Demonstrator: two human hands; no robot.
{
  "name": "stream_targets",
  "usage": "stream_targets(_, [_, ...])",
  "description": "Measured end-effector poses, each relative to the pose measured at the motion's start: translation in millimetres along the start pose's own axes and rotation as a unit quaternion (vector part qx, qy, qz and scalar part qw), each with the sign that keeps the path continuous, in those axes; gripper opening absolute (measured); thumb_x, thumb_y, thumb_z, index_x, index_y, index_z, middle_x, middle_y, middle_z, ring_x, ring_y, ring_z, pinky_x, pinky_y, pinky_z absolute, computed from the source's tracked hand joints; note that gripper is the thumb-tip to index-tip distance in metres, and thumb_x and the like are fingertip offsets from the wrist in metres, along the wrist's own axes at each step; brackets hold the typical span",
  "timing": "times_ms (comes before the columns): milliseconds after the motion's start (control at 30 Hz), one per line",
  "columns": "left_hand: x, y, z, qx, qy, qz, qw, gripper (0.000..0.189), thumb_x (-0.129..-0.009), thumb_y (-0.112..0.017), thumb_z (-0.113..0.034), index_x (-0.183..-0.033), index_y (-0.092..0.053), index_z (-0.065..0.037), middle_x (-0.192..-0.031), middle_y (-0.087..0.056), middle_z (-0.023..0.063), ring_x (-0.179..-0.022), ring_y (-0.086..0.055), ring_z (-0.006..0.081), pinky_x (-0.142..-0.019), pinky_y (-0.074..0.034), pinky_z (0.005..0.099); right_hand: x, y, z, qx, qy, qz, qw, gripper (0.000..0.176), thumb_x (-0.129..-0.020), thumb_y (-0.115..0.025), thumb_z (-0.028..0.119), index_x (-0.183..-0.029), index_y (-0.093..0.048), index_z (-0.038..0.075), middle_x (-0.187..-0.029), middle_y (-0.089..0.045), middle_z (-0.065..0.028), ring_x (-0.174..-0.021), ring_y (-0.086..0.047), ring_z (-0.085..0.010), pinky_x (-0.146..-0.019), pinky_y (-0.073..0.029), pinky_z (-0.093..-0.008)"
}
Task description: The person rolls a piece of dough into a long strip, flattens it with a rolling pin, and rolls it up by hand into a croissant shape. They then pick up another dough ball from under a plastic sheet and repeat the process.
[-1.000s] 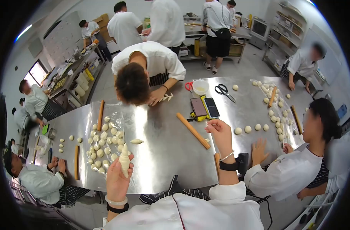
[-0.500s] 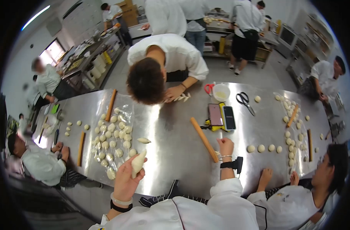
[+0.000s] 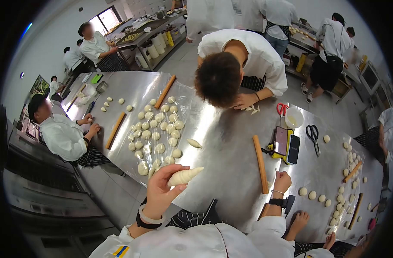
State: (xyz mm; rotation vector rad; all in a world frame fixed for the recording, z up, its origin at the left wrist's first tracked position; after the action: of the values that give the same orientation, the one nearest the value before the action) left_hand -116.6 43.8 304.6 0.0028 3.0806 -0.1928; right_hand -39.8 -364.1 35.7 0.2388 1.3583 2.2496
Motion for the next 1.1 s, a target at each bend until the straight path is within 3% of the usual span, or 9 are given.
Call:
stream_targets(67, [4,9,5,-0.04,-0.015,0.007,0.999,0.045,-0.078,-0.065,0.004,-0.12,-0.05,0.003,-0.117,-0.057,0.014,-0.106,-0.055,0.0203,-0.091,-0.045,0.0306,14,19,28,-0.064,0.002,-0.016,0.998,0.024,-0.076,-0.071,0.021,-0.069,-0.061,0.001,-0.06,-0.061,-0.0121,-0.054,-0.059,-0.0253,-0.053,-0.046,-0.0356])
stream_targets(133, [8,20,25,-0.109,0.051,0.074,0.99,0.04,-0.078,-0.066,0.002,-0.116,-0.054,0.002,-0.117,-0.057,0.0116,-0.105,-0.055,0.0177,-0.091,-0.045,0.0289,37,3,51,-0.21,0.052,0.096,0.972,0.021,-0.08,-0.068,0.02,-0.074,-0.061,0.001,-0.061,-0.061,-0.0078,-0.056,-0.059,-0.0165,-0.052,-0.044,-0.0292])
stream_targets(167, [10,25,39,-0.107,0.052,0.076,0.99,0.04,-0.078,-0.066,0.002,-0.116,-0.054,0.002,-0.117,-0.057,0.0116,-0.105,-0.055,0.0177,-0.091,-0.045,0.0289,58,-10,70,-0.389,0.022,0.253,0.886,0.018,-0.086,-0.063,0.021,-0.089,-0.061,0.003,-0.074,-0.065,-0.0057,-0.065,-0.062,-0.0157,-0.058,-0.047,-0.0259])
stream_targets(233, [18,34,78,-0.111,0.107,0.085,0.984,0.031,-0.078,-0.066,0.0,-0.108,-0.06,-0.001,-0.108,-0.061,0.0066,-0.097,-0.057,0.0134,-0.085,-0.047,0.0263,116,7,148,-0.473,-0.035,0.463,0.749,0.027,-0.092,-0.055,0.018,-0.113,-0.053,0.001,-0.103,-0.062,-0.0114,-0.087,-0.063,-0.0181,-0.073,-0.052,-0.0282])
stream_targets(300, [18,39,98,-0.141,0.103,0.097,0.98,0.033,-0.076,-0.066,0.0,-0.108,-0.06,-0.002,-0.106,-0.061,0.008,-0.096,-0.059,0.0172,-0.084,-0.047,0.0278,160,24,211,-0.556,-0.02,0.558,0.616,0.033,-0.093,-0.053,0.017,-0.122,-0.049,0.003,-0.109,-0.06,-0.0109,-0.095,-0.061,-0.0181,-0.079,-0.052,-0.0296])
stream_targets(400, [8,43,111,-0.212,0.018,0.145,0.966,0.039,-0.072,-0.068,0.0,-0.11,-0.06,-0.004,-0.107,-0.059,0.011,-0.1,-0.058,0.0222,-0.087,-0.046,0.0311,179,19,260,-0.546,-0.003,0.587,0.598,0.035,-0.091,-0.055,0.015,-0.124,-0.05,0.002,-0.109,-0.061,-0.0093,-0.098,-0.06,-0.0172,-0.083,-0.051,-0.0303])
stream_targets(833, [-38,193,175,-0.142,0.112,-0.016,0.983,0.04,-0.079,-0.061,0.002,-0.117,-0.049,-0.004,-0.11,-0.05,0.0079,-0.085,-0.06,0.0145,-0.07,-0.048,0.0251,145,-174,303,-0.531,-0.004,0.324,0.783,0.034,-0.077,-0.068,0.002,-0.109,-0.057,0.0,-0.104,-0.061,-0.0082,-0.089,-0.06,-0.0147,-0.077,-0.05,-0.0255])
stream_targets(900, [-28,206,179,-0.14,0.142,-0.015,0.98,0.035,-0.08,-0.061,0.001,-0.114,-0.051,-0.004,-0.106,-0.051,0.007,-0.082,-0.06,0.0139,-0.07,-0.048,0.0252,147,-194,291,-0.277,0.1,0.226,0.929,0.035,-0.072,-0.069,0.0,-0.106,-0.057,0.0,-0.098,-0.06,-0.0102,-0.084,-0.061,-0.0174,-0.073,-0.05,-0.0258])
stream_targets(1100, [-2,231,199,-0.127,0.185,-0.008,0.974,0.028,-0.082,-0.06,-0.003,-0.11,-0.055,-0.005,-0.097,-0.055,0.0058,-0.08,-0.059,0.0129,-0.07,-0.047,0.0251,150,-187,262,-0.23,0.032,0.209,0.95,0.035,-0.066,-0.072,-0.001,-0.099,-0.061,0.002,-0.093,-0.06,-0.0094,-0.065,-0.059,-0.0154,-0.063,-0.05,-0.0263])
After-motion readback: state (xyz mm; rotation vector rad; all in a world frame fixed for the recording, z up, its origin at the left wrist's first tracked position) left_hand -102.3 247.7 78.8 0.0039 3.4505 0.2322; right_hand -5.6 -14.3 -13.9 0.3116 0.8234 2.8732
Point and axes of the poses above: each hand's wrist, its own x-axis away from the middle knuckle, its own y-axis out of the back of the hand, z = x × y, the point moved 4 cm from there along -x, towards the middle knuckle
